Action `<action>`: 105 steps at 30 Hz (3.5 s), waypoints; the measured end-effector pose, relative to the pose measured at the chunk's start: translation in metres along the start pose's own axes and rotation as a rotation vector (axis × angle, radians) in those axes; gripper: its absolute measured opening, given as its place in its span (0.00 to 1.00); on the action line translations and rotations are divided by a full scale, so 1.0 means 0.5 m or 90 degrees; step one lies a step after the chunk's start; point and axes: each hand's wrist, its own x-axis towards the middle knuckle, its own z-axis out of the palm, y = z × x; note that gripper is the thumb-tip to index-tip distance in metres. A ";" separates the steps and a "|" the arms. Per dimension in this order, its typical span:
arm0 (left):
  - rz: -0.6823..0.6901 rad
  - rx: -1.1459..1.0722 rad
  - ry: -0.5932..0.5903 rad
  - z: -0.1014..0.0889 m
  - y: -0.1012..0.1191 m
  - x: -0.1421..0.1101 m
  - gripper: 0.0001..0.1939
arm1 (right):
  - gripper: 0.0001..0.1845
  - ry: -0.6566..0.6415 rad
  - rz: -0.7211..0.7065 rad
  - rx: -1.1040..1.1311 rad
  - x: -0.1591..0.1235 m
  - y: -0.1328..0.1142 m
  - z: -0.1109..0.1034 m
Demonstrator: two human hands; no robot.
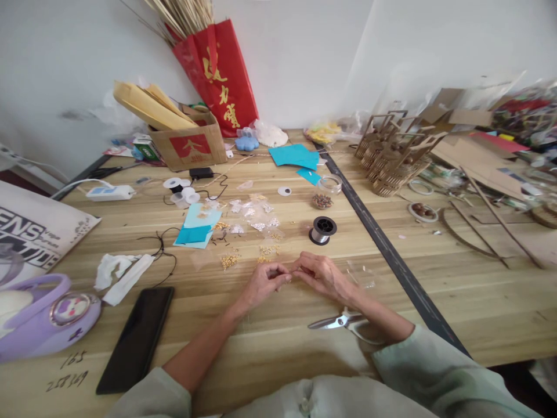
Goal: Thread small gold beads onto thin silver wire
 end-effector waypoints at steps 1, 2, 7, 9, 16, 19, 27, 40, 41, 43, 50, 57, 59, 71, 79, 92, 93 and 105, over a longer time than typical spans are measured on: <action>0.000 0.003 -0.006 0.000 0.001 0.000 0.13 | 0.09 -0.002 0.004 0.004 0.000 0.000 0.000; 0.000 0.009 -0.012 0.000 0.001 -0.001 0.13 | 0.09 -0.004 0.009 0.008 0.000 0.000 0.000; -0.003 0.027 -0.022 0.000 0.003 -0.003 0.12 | 0.07 -0.012 0.039 0.034 0.001 -0.001 0.001; -0.004 0.025 -0.025 0.001 0.003 -0.003 0.12 | 0.08 -0.012 0.049 0.050 0.002 -0.001 0.001; -0.005 0.040 -0.038 0.003 0.001 -0.003 0.12 | 0.09 -0.009 0.062 0.085 0.001 -0.001 0.007; -0.008 0.051 -0.043 0.002 -0.004 -0.003 0.12 | 0.09 -0.007 0.061 0.091 0.000 -0.001 0.010; 0.003 0.064 -0.052 -0.003 -0.017 0.000 0.12 | 0.08 -0.001 0.060 0.099 0.000 0.001 0.011; -0.018 0.062 -0.047 -0.003 -0.011 -0.004 0.13 | 0.08 -0.005 0.066 0.110 0.000 0.006 0.008; -0.018 0.063 -0.047 -0.004 -0.011 -0.004 0.13 | 0.08 -0.007 0.069 0.112 0.000 0.004 0.007; -0.017 0.063 -0.048 -0.004 -0.010 -0.003 0.12 | 0.08 -0.013 0.075 0.115 0.001 0.001 0.004; -0.025 0.033 -0.043 -0.001 0.006 -0.006 0.13 | 0.09 -0.005 0.086 0.109 0.001 0.006 0.002; -0.028 0.005 -0.035 -0.003 0.003 0.000 0.16 | 0.09 -0.002 0.077 0.094 0.002 0.014 0.000; -0.028 -0.002 -0.024 -0.006 -0.002 0.003 0.17 | 0.08 0.006 0.073 0.085 0.003 0.013 -0.007; 0.007 -0.028 0.064 -0.020 0.018 0.000 0.14 | 0.13 -0.081 0.115 -0.014 0.000 0.025 -0.050; 0.028 -0.044 0.088 -0.033 0.015 0.002 0.12 | 0.11 -0.124 0.097 -0.016 0.002 0.021 -0.054; 0.132 -0.238 0.134 -0.088 0.059 0.002 0.09 | 0.10 -0.166 0.119 -0.103 -0.003 0.034 -0.087; 0.143 -0.248 0.134 -0.096 0.062 0.002 0.09 | 0.11 -0.168 0.116 -0.120 -0.004 0.034 -0.091; 0.216 -0.306 0.148 -0.152 0.104 -0.019 0.09 | 0.12 -0.186 0.144 -0.222 -0.037 0.056 -0.114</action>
